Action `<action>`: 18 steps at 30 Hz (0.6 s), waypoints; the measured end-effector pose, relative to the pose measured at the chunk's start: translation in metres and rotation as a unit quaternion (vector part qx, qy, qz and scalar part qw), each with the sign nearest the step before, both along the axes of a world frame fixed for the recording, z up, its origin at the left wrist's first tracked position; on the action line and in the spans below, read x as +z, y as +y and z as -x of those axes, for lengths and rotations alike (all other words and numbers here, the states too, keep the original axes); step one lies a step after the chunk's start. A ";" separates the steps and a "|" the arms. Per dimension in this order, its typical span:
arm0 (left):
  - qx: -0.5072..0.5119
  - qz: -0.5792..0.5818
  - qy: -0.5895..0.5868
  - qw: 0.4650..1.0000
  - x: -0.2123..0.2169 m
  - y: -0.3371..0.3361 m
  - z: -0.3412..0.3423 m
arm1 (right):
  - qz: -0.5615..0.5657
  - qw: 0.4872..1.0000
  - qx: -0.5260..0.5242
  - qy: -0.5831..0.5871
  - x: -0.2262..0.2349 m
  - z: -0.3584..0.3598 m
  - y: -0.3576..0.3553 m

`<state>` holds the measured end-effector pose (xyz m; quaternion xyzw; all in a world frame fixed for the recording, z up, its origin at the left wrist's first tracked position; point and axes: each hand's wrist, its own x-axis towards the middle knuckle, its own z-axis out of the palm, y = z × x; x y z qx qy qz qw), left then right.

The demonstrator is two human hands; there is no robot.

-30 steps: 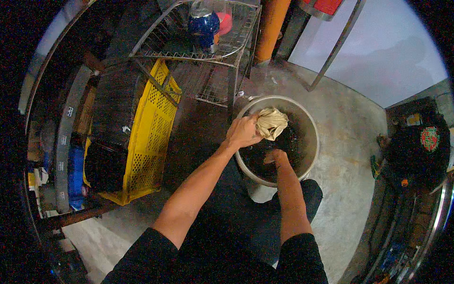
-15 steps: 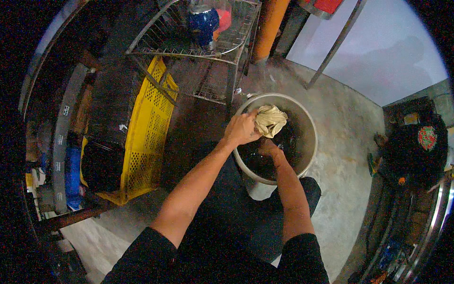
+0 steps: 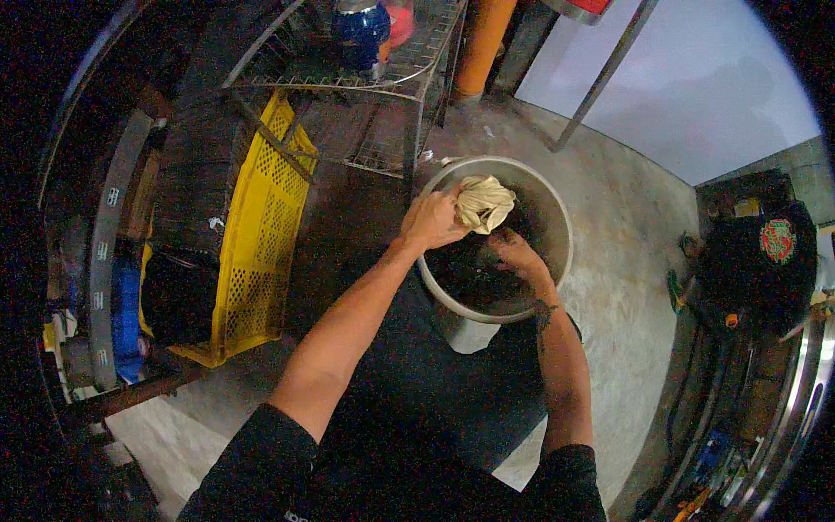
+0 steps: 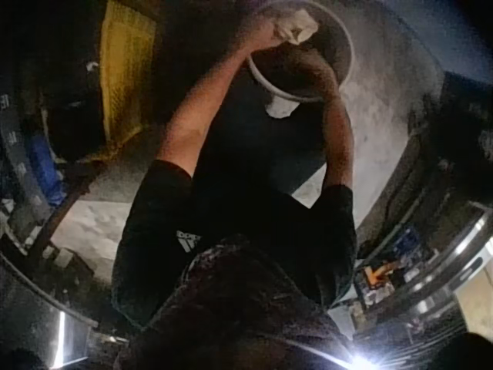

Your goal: The person wets a cloth in a bucket, then wipes a large stainless steel surface with the wet cloth. They switch to a dry cloth and continue wiping the same surface, moving around it to cover different areas.

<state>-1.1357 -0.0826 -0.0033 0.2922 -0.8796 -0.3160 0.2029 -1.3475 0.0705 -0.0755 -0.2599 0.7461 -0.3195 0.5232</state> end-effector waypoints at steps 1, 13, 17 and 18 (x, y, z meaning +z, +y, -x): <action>-0.001 0.008 -0.002 1.000 0.001 0.002 0.000 | 0.010 0.998 -0.050 -0.028 0.004 0.002 0.004; -0.003 -0.009 -0.058 0.998 0.004 -0.001 -0.001 | 0.182 0.929 -0.166 -0.278 0.038 0.005 0.008; 0.002 0.005 -0.059 0.998 0.010 0.005 0.004 | 0.258 0.895 -0.188 -0.313 0.007 0.016 0.020; 0.007 0.006 -0.071 0.997 0.010 0.005 0.003 | 0.226 0.911 -0.189 -0.288 0.010 0.017 0.019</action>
